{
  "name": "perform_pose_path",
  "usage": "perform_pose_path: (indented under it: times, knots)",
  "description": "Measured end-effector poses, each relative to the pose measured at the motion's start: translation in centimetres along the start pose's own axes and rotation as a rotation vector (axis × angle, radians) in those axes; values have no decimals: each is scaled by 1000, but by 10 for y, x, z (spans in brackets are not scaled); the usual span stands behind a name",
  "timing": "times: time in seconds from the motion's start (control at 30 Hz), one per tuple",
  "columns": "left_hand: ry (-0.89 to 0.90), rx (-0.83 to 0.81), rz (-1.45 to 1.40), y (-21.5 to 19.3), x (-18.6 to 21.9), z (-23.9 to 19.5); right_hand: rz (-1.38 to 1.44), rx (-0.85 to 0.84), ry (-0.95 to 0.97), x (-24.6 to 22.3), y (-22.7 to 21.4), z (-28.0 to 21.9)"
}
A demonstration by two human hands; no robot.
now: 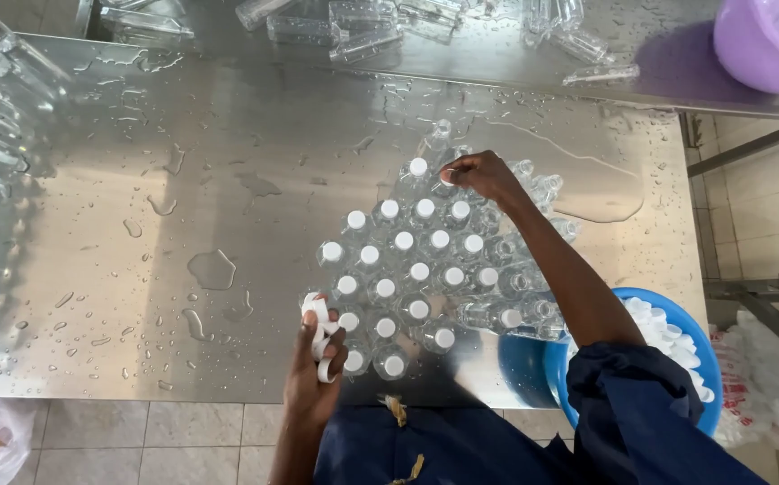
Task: The person picks up clear plastic bottles from a stainless steel table and screws white caps onto them. The person then places the capped bottles into a larger group of finished bottles on the left side of the table.
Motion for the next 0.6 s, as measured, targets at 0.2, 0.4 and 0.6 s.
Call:
perform_pose_path:
  times: [0.2,0.4,0.6]
  knots:
    - [-64,58,193,23,-19,5,-415,310,-409,2,14,-36]
    - [-100,143,391,62,-32,2,-249,-333,-669,-110,81,-236]
    - [-154,118,444,86,-35,-3,-216,-278,-796,-100,81,-239]
Point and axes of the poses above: each hand's wrist, its own z-axis towards the middle knuckle, its own y-axis out of the palm, x = y × z, the point moved 5 cm from there along z, towards the middle knuckle, and after that the axes turned 3 degrees about y, right-handed, at the moved point
